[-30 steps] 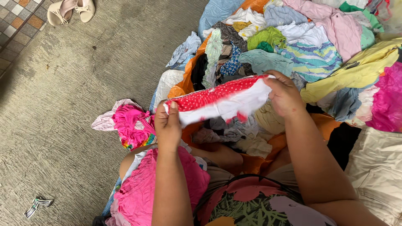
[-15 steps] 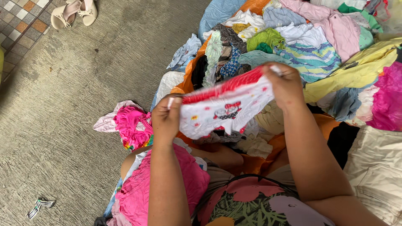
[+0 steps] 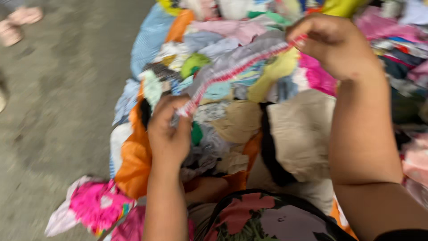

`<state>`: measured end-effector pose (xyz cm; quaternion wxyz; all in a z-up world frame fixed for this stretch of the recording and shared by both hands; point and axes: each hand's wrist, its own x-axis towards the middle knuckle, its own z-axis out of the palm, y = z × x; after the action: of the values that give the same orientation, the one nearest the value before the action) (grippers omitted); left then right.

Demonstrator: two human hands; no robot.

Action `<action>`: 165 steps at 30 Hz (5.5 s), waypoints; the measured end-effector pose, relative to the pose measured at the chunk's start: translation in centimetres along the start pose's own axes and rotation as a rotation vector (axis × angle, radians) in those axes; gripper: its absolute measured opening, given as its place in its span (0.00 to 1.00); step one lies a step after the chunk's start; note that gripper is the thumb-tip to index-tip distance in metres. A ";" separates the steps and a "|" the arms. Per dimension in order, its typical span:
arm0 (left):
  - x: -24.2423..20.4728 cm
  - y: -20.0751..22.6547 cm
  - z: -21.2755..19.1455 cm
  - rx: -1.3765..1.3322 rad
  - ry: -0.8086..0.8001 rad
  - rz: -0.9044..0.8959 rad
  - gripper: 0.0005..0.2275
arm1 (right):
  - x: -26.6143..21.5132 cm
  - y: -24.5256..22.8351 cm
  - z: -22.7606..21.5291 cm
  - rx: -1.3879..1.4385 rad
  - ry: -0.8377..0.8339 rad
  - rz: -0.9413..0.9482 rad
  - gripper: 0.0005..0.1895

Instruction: The person sorts and folds various pieces of clothing from a pile on the floor, including t-shirts, shorts, and children's underwear, by hand.

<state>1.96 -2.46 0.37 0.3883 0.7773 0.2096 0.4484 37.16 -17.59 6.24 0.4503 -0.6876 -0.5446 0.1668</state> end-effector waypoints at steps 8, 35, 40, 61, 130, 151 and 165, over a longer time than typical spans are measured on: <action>-5.0 4.5 7.8 -0.103 -1.092 -0.097 0.14 | -21.8 4.7 -8.6 -0.280 -0.206 0.567 0.14; -12.8 -10.9 1.4 0.227 -0.768 -0.951 0.32 | 3.5 3.3 9.8 -0.711 -0.446 0.425 0.29; -16.2 -16.3 -0.9 -0.014 -0.070 -1.269 0.23 | 8.8 9.1 21.9 -0.699 -0.467 0.215 0.36; -10.2 -9.1 1.1 -0.129 -0.186 -0.333 0.10 | 4.0 -5.4 14.4 -0.040 -0.832 0.071 0.17; -0.5 2.8 6.8 -0.086 -0.293 0.082 0.16 | -9.8 0.5 -4.8 -0.387 0.115 -0.165 0.13; -5.4 -1.2 16.4 0.552 -1.442 -0.950 0.38 | -21.7 13.4 -4.2 -0.580 0.065 0.749 0.38; -16.3 -11.8 0.9 0.231 -0.590 -1.064 0.31 | 4.0 8.8 23.8 -0.817 -0.907 0.231 0.28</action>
<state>-5.32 -6.56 -17.95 0.5138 0.6946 0.4992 -0.0662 26.71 -3.60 -12.55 -0.1462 -0.7196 -0.6236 0.2680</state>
